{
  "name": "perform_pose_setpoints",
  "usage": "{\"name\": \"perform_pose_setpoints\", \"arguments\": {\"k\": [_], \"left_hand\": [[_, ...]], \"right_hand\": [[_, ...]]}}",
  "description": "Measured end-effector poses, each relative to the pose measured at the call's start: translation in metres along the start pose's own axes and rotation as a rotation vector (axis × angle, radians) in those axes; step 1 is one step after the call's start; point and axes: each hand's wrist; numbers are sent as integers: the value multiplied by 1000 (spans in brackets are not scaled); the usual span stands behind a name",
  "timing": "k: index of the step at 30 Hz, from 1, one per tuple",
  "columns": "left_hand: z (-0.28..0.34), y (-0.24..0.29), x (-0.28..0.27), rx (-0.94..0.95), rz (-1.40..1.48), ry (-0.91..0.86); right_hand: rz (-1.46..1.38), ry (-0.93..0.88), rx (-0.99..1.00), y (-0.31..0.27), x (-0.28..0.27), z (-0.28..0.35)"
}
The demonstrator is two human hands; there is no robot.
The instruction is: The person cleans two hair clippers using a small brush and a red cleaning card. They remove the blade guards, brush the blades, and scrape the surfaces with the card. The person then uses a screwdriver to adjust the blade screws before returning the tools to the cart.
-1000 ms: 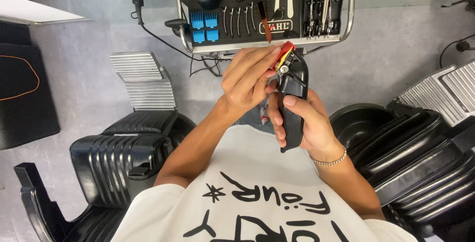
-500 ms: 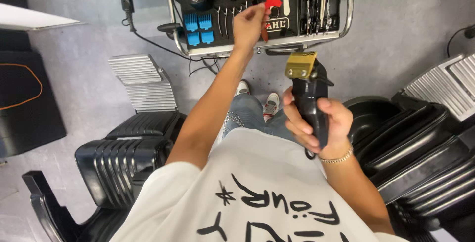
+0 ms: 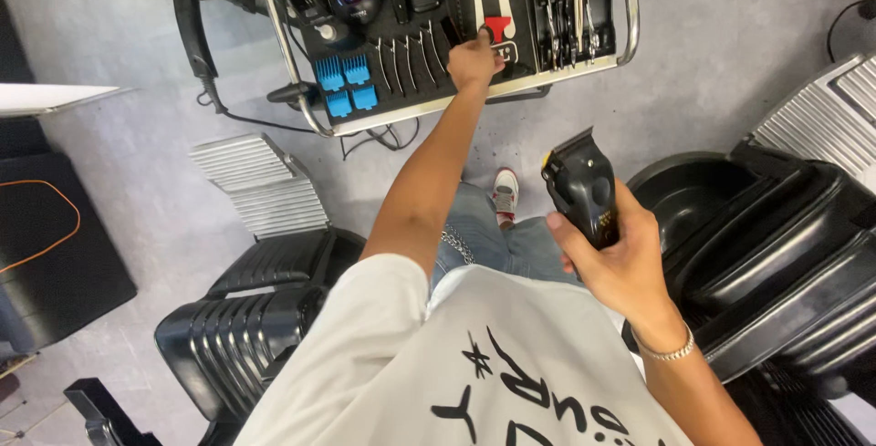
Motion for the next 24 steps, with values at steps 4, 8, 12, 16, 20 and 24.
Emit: {"name": "perform_pose_setpoints", "arguments": {"k": [4, 8, 12, 16, 20, 24], "left_hand": [[76, 22, -31, 385, 117, -274], [212, 34, -100, 108, 552, -751], [301, 47, -139, 306, 434, -764], [317, 57, -172, 277, 243, -408], [340, 68, -215, 251, 257, -306], [357, 86, -225, 311, 285, -269]], "right_hand": [[38, 1, -174, 2, 7, -6], [238, 50, -484, 4, 22, -13], [241, -160, -568, 14, 48, -16], [116, -770, -546, 52, 44, -44], [232, -530, -124, 110, 77, -154], [662, -88, -595, 156, 131, -286]]}}
Point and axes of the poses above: each hand's wrist, its own z-axis away from the middle knuckle, its own x-axis out of the palm, y = z × x, and after that the axes turned 1 degree about -y, right-handed
